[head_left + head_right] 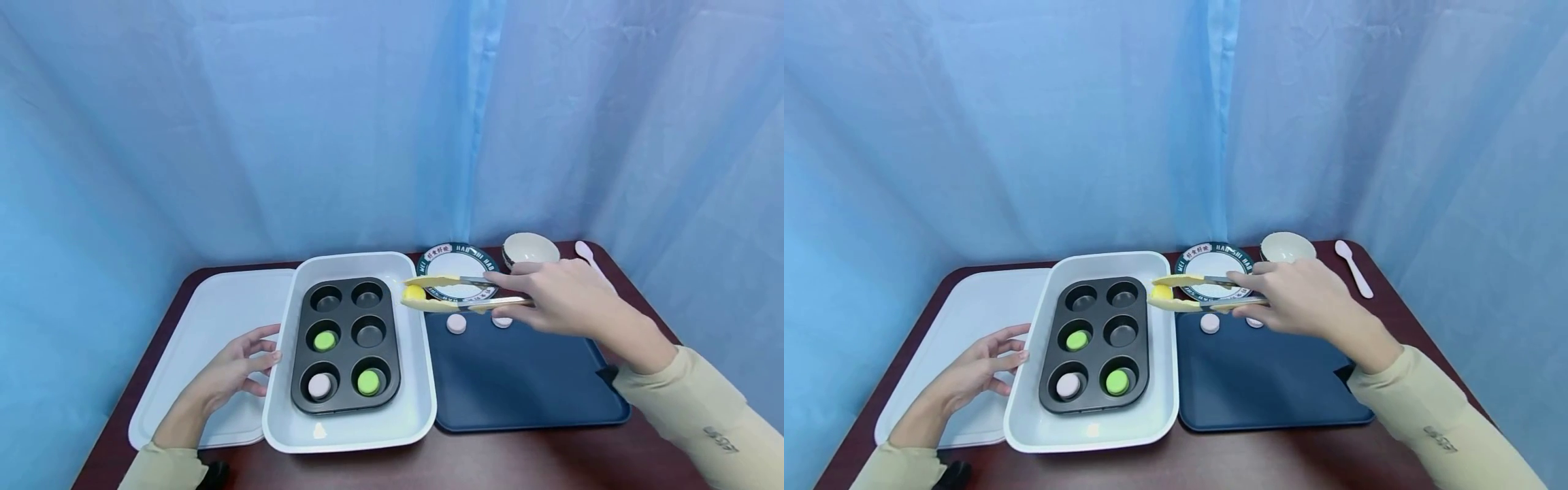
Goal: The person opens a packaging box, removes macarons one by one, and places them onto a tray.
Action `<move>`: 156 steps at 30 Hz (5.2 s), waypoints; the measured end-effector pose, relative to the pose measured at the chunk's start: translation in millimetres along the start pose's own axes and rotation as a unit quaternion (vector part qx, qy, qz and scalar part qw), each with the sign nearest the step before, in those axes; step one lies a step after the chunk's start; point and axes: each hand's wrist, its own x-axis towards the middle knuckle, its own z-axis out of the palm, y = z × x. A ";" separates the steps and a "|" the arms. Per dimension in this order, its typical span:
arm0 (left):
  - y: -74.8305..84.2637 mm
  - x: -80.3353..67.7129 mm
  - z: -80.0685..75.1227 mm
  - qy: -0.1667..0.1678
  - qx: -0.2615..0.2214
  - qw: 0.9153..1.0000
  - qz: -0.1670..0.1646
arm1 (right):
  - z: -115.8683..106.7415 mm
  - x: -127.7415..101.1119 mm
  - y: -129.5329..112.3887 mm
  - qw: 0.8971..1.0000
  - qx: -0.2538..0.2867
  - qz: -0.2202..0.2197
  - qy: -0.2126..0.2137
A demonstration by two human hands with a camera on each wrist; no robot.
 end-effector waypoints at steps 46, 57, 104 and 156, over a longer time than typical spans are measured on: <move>-3.3 4.4 1.5 0.009 0.006 1.000 -0.008 | 68.2 -178.7 120.2 0.960 0.039 0.250 -0.119; -6.6 3.0 1.8 0.004 -0.007 1.000 -0.009 | 76.0 -183.2 121.7 0.960 0.042 0.251 -0.116; 0.5 5.1 0.3 0.002 0.002 1.000 0.003 | 32.4 -33.3 15.3 0.996 0.006 -0.027 0.081; -2.5 6.5 1.1 0.003 -0.011 1.000 -0.005 | 64.5 145.0 -98.6 0.981 -0.003 -0.120 -0.156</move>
